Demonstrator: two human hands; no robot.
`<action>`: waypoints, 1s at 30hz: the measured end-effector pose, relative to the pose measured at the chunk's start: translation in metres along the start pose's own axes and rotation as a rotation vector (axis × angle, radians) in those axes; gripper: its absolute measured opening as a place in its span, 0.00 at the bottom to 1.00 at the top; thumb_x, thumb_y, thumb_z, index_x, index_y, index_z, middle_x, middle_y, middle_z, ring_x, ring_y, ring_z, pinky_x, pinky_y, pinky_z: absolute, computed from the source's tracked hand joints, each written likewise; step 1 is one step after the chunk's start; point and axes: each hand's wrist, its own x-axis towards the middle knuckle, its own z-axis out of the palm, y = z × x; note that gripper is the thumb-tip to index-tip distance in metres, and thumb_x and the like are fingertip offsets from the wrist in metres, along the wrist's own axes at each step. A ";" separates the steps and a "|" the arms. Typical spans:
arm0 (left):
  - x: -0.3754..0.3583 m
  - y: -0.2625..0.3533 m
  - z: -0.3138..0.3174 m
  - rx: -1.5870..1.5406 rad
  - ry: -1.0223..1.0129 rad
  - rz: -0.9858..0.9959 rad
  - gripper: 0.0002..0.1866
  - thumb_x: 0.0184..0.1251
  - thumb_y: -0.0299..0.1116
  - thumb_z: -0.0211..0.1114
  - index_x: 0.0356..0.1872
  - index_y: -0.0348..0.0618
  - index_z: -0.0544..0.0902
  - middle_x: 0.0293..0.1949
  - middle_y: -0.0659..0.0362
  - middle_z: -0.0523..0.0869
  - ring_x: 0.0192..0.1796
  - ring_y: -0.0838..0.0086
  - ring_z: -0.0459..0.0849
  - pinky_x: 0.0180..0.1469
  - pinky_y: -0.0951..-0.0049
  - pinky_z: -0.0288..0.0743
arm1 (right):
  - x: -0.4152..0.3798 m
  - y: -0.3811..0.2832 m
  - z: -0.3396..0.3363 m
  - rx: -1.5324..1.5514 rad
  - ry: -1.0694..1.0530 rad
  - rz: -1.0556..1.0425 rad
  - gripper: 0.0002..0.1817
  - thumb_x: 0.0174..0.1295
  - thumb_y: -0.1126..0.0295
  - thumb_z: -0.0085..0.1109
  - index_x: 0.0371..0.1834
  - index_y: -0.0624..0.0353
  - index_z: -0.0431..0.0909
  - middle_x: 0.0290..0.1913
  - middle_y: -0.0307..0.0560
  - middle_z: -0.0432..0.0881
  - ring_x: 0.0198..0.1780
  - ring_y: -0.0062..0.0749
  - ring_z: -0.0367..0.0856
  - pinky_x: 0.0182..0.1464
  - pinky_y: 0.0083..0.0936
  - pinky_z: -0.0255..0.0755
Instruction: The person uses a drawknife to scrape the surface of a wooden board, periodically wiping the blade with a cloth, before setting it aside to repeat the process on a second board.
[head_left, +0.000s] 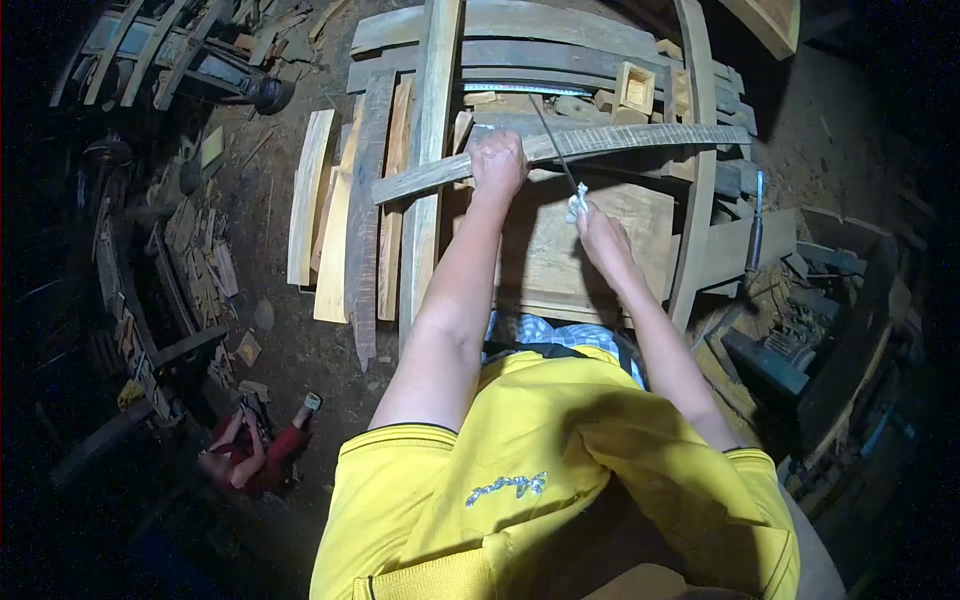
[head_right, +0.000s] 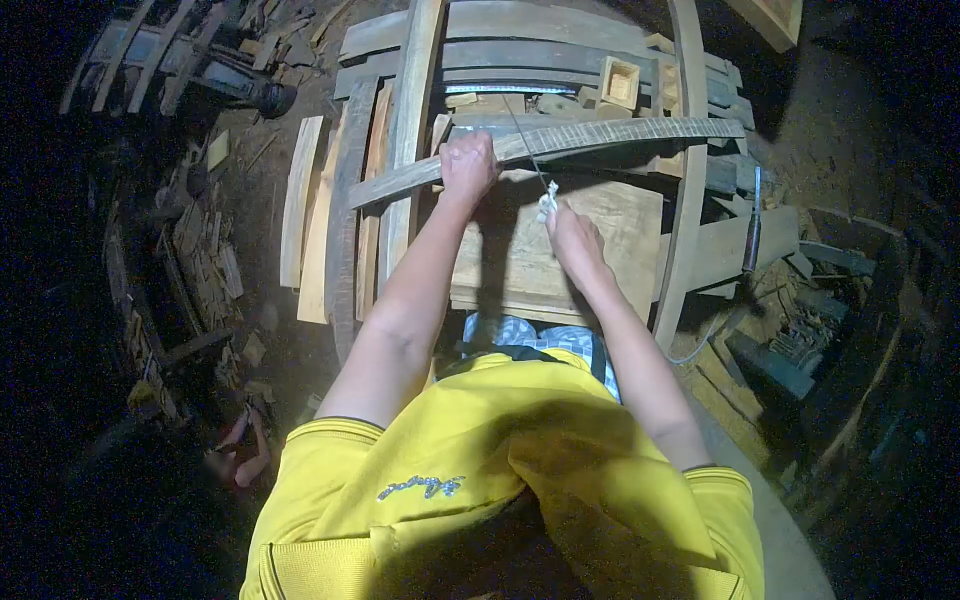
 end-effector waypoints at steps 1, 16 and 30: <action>0.002 0.001 -0.001 -0.019 -0.001 0.005 0.06 0.48 0.31 0.59 0.28 0.43 0.77 0.28 0.52 0.82 0.34 0.60 0.82 0.37 0.59 0.70 | 0.003 -0.005 -0.004 -0.029 -0.016 0.017 0.18 0.64 0.58 0.38 0.38 0.60 0.75 0.34 0.65 0.79 0.40 0.60 0.78 0.44 0.49 0.69; 0.005 0.007 -0.012 0.027 -0.105 -0.034 0.06 0.50 0.31 0.59 0.30 0.45 0.80 0.32 0.54 0.83 0.38 0.63 0.82 0.43 0.61 0.69 | 0.039 -0.023 -0.009 0.043 -0.089 0.012 0.17 0.66 0.59 0.38 0.43 0.60 0.72 0.35 0.66 0.78 0.42 0.64 0.75 0.44 0.51 0.67; 0.008 0.005 -0.008 0.039 -0.147 -0.026 0.08 0.49 0.32 0.60 0.32 0.45 0.79 0.33 0.54 0.82 0.37 0.63 0.82 0.44 0.59 0.69 | 0.059 -0.024 0.001 -0.015 -0.008 -0.001 0.16 0.64 0.60 0.39 0.41 0.61 0.72 0.35 0.69 0.77 0.42 0.65 0.74 0.43 0.53 0.67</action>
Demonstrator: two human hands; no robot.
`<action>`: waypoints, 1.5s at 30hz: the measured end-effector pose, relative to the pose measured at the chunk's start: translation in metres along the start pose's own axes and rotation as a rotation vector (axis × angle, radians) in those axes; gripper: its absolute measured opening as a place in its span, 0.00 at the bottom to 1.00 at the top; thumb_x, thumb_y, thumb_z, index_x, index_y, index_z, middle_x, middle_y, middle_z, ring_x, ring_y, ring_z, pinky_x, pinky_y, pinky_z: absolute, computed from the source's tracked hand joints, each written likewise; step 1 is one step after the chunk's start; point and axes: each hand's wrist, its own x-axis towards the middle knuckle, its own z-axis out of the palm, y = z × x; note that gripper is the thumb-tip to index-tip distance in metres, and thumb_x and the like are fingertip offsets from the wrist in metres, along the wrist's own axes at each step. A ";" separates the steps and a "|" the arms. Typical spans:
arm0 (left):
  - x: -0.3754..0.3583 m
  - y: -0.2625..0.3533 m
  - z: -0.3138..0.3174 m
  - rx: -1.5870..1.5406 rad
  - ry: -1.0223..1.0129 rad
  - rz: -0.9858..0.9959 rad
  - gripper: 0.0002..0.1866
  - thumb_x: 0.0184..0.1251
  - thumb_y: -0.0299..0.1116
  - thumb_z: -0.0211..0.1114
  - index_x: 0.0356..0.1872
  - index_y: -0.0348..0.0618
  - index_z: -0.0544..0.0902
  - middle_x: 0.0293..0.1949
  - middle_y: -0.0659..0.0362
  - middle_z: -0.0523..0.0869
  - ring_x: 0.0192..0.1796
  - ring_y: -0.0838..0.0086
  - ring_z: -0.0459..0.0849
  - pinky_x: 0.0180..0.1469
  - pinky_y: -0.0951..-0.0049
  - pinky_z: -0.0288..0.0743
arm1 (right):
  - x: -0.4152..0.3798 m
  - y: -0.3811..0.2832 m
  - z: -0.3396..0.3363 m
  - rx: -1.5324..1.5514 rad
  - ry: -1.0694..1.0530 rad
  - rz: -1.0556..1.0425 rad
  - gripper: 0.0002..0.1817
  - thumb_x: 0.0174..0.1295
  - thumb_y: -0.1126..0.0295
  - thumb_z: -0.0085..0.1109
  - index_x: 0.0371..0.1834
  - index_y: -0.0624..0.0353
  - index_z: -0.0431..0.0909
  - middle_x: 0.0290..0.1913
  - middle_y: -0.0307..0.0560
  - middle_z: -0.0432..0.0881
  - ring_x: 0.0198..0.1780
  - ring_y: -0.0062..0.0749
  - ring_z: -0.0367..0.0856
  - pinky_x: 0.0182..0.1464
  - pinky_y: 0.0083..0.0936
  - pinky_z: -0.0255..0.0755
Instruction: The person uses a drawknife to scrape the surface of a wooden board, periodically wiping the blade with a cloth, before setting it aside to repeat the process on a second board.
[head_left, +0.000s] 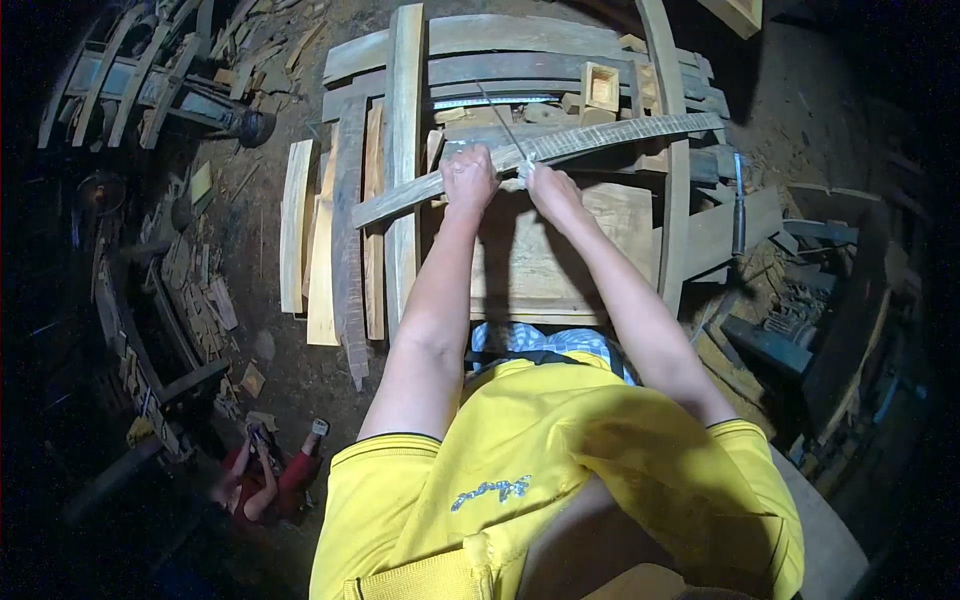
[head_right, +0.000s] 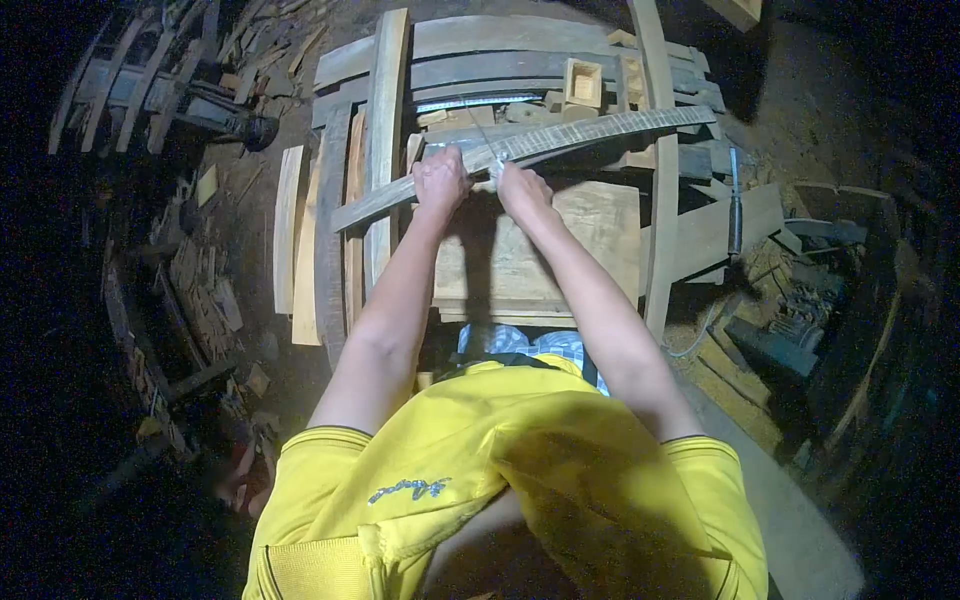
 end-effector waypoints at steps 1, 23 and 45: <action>0.000 -0.001 -0.001 -0.001 -0.029 -0.004 0.08 0.49 0.32 0.60 0.32 0.46 0.78 0.34 0.54 0.82 0.38 0.63 0.82 0.45 0.59 0.68 | 0.006 -0.003 0.001 -0.057 0.012 -0.004 0.16 0.64 0.60 0.38 0.40 0.60 0.72 0.35 0.69 0.77 0.43 0.65 0.74 0.43 0.53 0.66; -0.003 -0.001 0.002 0.007 0.047 0.003 0.07 0.51 0.32 0.58 0.32 0.44 0.80 0.33 0.53 0.83 0.37 0.63 0.83 0.42 0.59 0.69 | -0.019 0.009 -0.001 -0.017 -0.018 -0.015 0.18 0.64 0.59 0.39 0.41 0.62 0.74 0.35 0.68 0.78 0.41 0.63 0.76 0.43 0.52 0.68; -0.002 -0.007 0.009 -0.048 0.015 0.020 0.13 0.44 0.35 0.66 0.31 0.42 0.78 0.31 0.52 0.83 0.36 0.59 0.83 0.38 0.57 0.72 | -0.075 0.030 -0.002 0.014 -0.031 0.037 0.20 0.65 0.56 0.35 0.41 0.59 0.72 0.34 0.68 0.77 0.39 0.65 0.75 0.42 0.51 0.67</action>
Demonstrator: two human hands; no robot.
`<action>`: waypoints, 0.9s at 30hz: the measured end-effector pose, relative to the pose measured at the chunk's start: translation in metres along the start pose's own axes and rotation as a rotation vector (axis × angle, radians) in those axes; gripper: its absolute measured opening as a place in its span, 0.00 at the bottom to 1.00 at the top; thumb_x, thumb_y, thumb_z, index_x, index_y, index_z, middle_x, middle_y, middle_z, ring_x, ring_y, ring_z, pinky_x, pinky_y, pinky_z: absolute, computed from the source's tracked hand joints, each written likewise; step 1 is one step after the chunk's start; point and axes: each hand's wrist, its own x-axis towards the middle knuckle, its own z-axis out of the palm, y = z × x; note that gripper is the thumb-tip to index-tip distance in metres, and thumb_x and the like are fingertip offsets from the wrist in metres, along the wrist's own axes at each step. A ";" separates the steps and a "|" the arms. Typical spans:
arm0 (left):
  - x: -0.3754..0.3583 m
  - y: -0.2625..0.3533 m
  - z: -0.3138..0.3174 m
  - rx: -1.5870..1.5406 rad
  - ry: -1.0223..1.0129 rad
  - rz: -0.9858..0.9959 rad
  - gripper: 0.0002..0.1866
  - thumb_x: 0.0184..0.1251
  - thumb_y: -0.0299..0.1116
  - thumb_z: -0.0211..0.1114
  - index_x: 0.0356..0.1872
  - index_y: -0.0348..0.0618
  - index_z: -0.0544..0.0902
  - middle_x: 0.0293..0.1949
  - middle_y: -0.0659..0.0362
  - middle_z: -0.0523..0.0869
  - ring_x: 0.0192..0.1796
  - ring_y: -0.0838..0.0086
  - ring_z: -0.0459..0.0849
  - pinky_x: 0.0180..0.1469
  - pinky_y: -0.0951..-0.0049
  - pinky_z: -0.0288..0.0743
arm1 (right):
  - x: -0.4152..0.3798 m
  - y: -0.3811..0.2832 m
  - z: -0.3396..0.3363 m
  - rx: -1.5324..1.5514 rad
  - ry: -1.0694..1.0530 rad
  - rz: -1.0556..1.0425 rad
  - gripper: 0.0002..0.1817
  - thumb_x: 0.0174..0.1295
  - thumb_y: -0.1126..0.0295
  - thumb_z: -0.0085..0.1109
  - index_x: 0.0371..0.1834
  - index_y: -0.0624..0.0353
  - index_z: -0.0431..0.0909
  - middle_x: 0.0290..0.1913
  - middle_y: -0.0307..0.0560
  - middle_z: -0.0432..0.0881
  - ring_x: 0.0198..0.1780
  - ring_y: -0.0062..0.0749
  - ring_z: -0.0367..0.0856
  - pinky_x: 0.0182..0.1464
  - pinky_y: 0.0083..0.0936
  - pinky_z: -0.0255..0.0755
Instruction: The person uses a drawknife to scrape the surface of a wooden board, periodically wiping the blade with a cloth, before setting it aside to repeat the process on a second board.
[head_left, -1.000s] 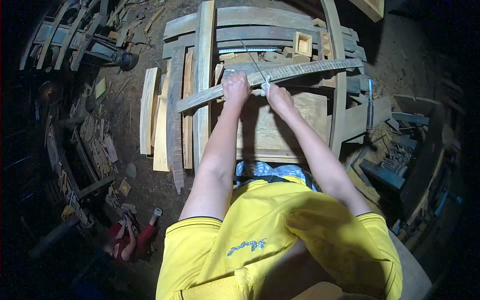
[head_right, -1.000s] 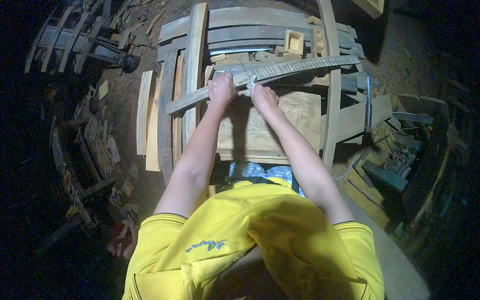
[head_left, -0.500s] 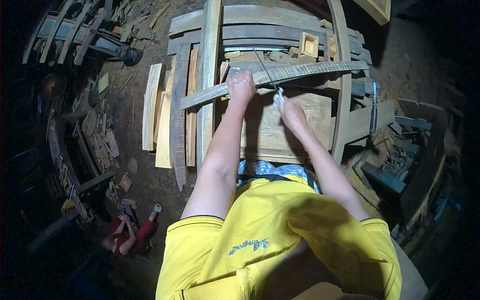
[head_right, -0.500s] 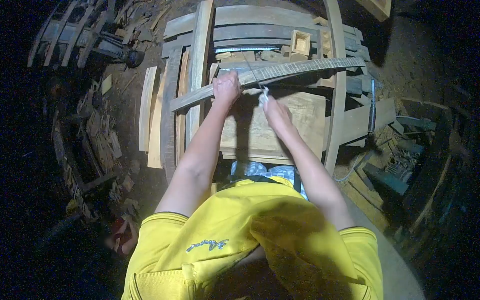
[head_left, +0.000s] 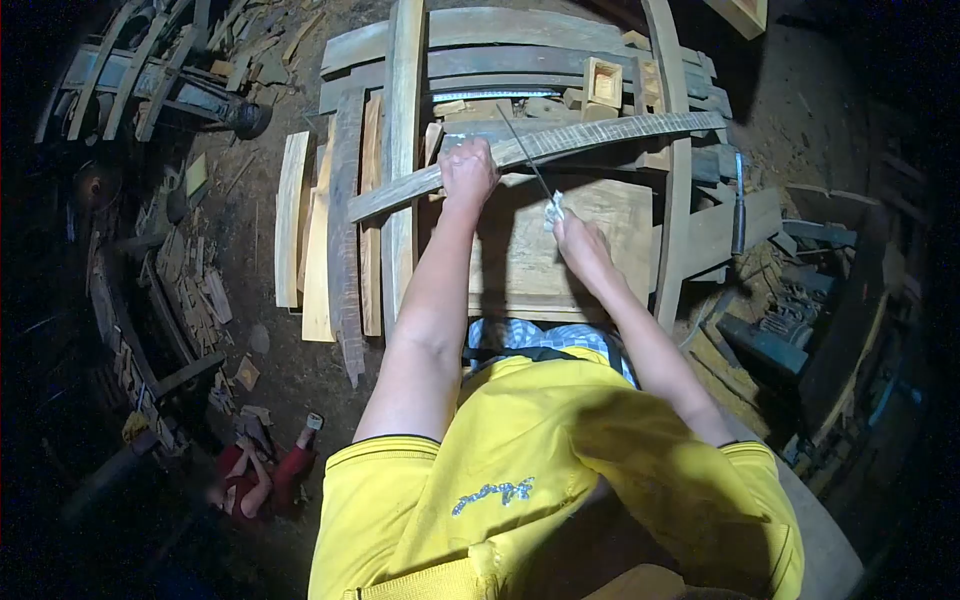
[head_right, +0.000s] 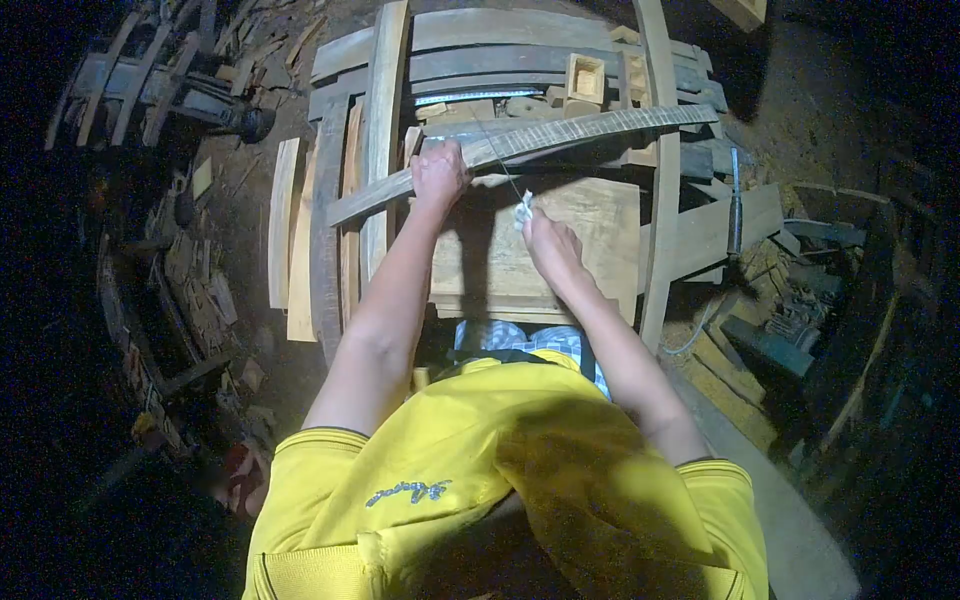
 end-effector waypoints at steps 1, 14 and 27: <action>-0.001 -0.001 0.004 0.013 0.029 0.001 0.13 0.44 0.35 0.67 0.31 0.42 0.78 0.31 0.52 0.83 0.36 0.59 0.83 0.38 0.57 0.72 | 0.002 -0.002 0.001 -0.001 -0.003 0.006 0.20 0.65 0.56 0.35 0.41 0.59 0.72 0.34 0.68 0.77 0.39 0.65 0.75 0.42 0.51 0.67; 0.002 0.001 -0.004 0.074 0.032 0.021 0.07 0.50 0.32 0.60 0.30 0.44 0.78 0.31 0.53 0.82 0.34 0.62 0.83 0.38 0.58 0.71 | 0.022 -0.019 -0.018 0.033 -0.063 0.008 0.19 0.64 0.59 0.38 0.36 0.65 0.74 0.37 0.69 0.77 0.43 0.61 0.76 0.45 0.51 0.67; 0.004 0.001 -0.002 0.050 0.004 -0.018 0.13 0.47 0.36 0.65 0.34 0.43 0.77 0.32 0.54 0.83 0.37 0.62 0.83 0.38 0.56 0.72 | 0.039 -0.027 -0.014 0.018 -0.074 0.052 0.18 0.60 0.64 0.40 0.35 0.68 0.77 0.42 0.70 0.77 0.46 0.61 0.77 0.48 0.46 0.69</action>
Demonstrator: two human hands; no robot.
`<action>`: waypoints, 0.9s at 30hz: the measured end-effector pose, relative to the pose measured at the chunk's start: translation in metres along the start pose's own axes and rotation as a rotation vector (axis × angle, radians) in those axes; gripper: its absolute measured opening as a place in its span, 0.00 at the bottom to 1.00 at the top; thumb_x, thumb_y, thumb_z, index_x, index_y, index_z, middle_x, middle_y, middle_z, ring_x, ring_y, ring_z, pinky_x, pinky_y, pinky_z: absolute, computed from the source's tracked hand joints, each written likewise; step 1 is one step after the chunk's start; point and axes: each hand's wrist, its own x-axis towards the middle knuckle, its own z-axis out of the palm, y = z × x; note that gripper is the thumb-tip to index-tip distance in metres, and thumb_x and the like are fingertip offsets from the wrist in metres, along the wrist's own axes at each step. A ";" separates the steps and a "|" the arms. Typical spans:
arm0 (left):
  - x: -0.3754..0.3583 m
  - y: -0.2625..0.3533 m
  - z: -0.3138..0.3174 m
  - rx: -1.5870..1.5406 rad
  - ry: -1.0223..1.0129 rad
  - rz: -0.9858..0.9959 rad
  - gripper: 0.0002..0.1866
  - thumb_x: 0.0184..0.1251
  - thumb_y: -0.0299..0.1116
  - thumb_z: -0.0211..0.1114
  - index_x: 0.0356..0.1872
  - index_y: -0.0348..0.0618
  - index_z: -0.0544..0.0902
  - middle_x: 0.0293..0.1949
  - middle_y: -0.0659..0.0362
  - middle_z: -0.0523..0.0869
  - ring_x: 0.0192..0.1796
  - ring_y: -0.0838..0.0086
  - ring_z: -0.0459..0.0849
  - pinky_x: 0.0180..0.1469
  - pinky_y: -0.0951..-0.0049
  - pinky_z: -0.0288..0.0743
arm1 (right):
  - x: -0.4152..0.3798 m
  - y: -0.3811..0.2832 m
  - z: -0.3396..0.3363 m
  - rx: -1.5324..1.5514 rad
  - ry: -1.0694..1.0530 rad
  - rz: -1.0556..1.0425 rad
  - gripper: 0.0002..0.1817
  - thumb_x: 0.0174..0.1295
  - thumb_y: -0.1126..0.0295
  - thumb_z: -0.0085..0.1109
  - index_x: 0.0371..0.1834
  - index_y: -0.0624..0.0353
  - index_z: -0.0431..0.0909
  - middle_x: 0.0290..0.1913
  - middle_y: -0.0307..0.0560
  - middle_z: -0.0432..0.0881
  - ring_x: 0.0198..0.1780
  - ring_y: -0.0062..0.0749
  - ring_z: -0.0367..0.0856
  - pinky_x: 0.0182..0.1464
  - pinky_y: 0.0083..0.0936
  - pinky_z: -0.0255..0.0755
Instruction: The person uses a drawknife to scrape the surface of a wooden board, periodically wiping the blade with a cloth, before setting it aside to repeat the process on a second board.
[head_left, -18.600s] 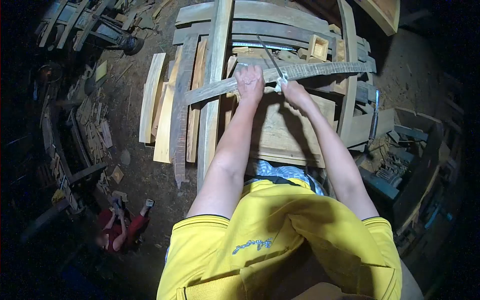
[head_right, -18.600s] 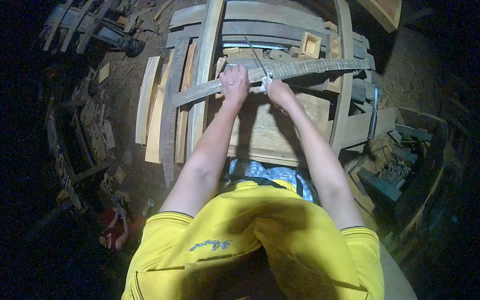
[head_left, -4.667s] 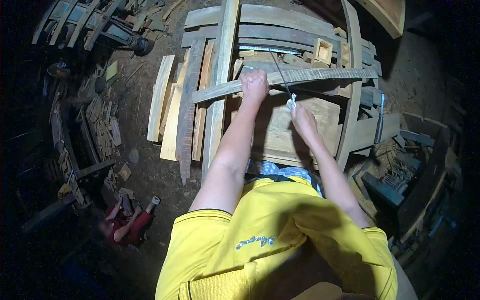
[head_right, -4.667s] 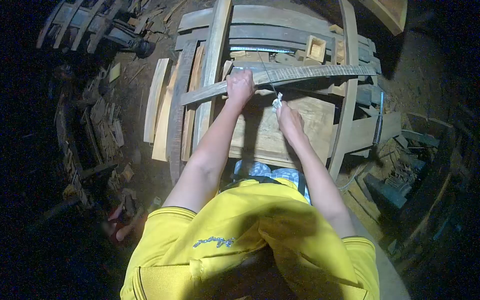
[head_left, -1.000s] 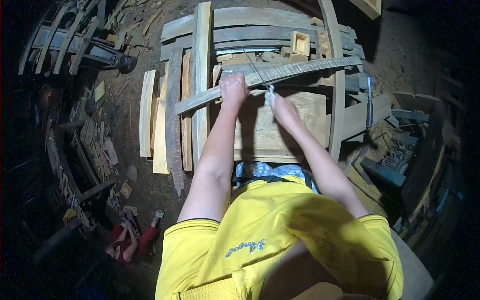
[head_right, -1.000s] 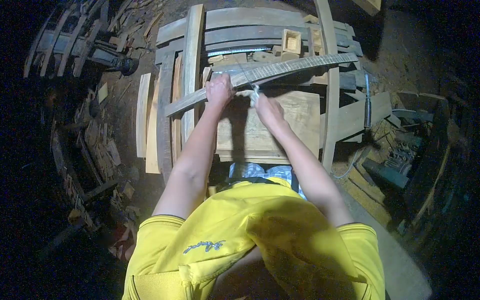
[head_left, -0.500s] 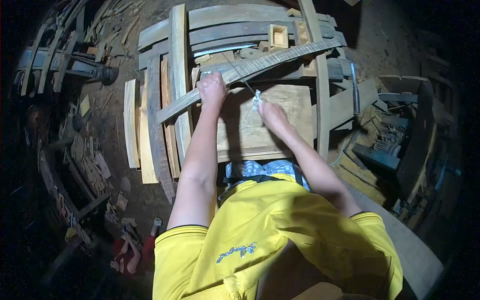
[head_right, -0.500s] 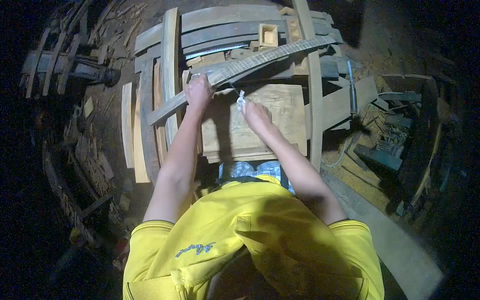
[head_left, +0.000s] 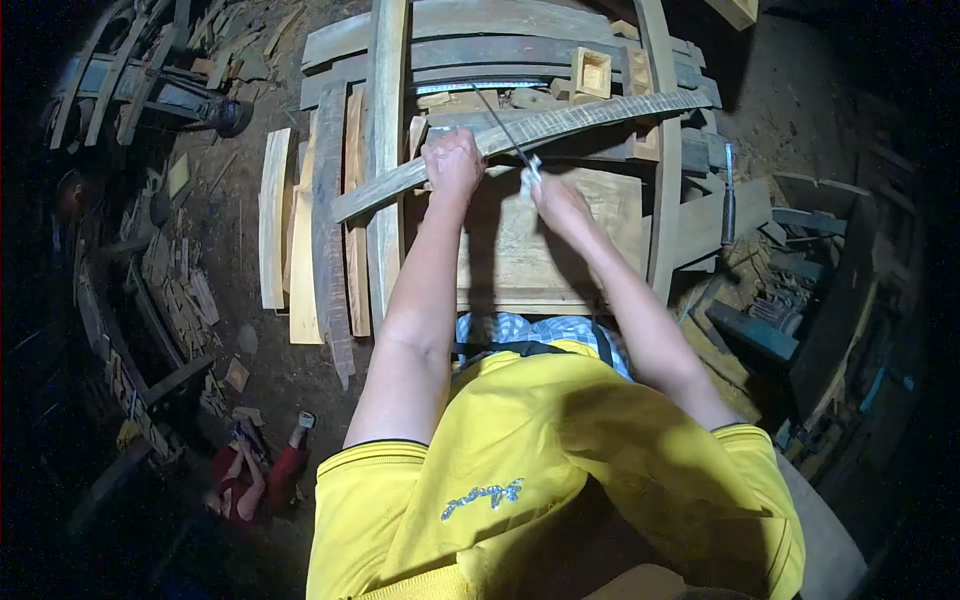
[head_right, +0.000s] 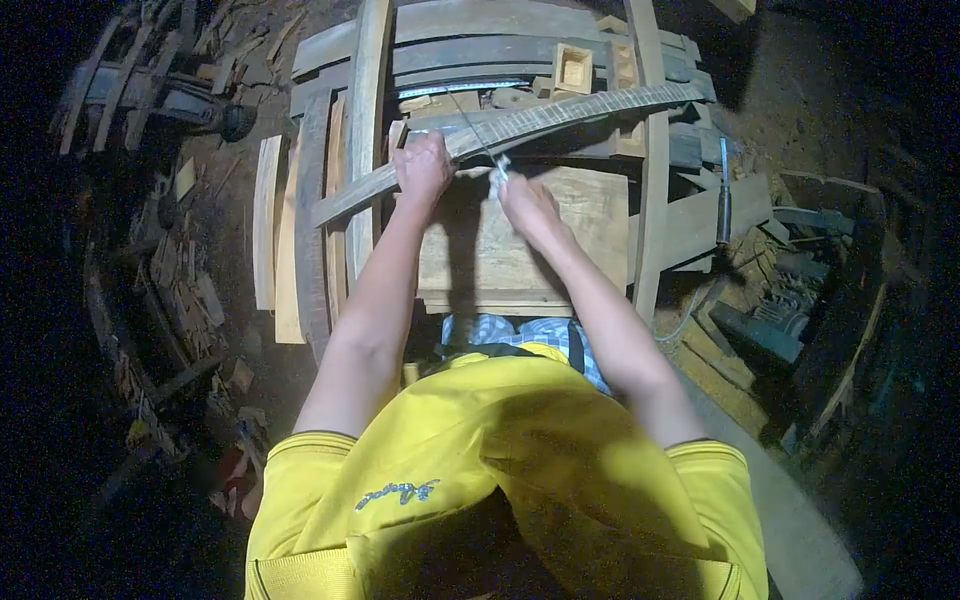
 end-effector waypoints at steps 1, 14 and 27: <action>0.001 0.001 -0.002 -0.001 0.007 -0.005 0.11 0.49 0.35 0.63 0.34 0.43 0.77 0.32 0.54 0.83 0.37 0.61 0.83 0.39 0.55 0.72 | 0.033 -0.003 0.004 -0.057 -0.019 -0.052 0.19 0.62 0.62 0.38 0.38 0.65 0.77 0.40 0.69 0.78 0.45 0.60 0.77 0.47 0.46 0.69; 0.001 -0.001 0.002 -0.055 0.039 -0.012 0.09 0.50 0.34 0.60 0.32 0.43 0.77 0.29 0.53 0.81 0.37 0.60 0.81 0.39 0.56 0.70 | 0.048 -0.019 -0.004 -0.049 -0.082 0.021 0.20 0.65 0.59 0.38 0.38 0.65 0.74 0.36 0.67 0.78 0.43 0.62 0.76 0.43 0.50 0.67; -0.001 0.004 -0.004 -0.011 0.023 -0.038 0.06 0.52 0.32 0.58 0.31 0.45 0.79 0.32 0.55 0.83 0.37 0.63 0.82 0.42 0.61 0.67 | 0.046 -0.023 -0.012 -0.004 -0.137 0.002 0.23 0.64 0.56 0.36 0.42 0.64 0.76 0.44 0.68 0.77 0.49 0.63 0.74 0.51 0.49 0.65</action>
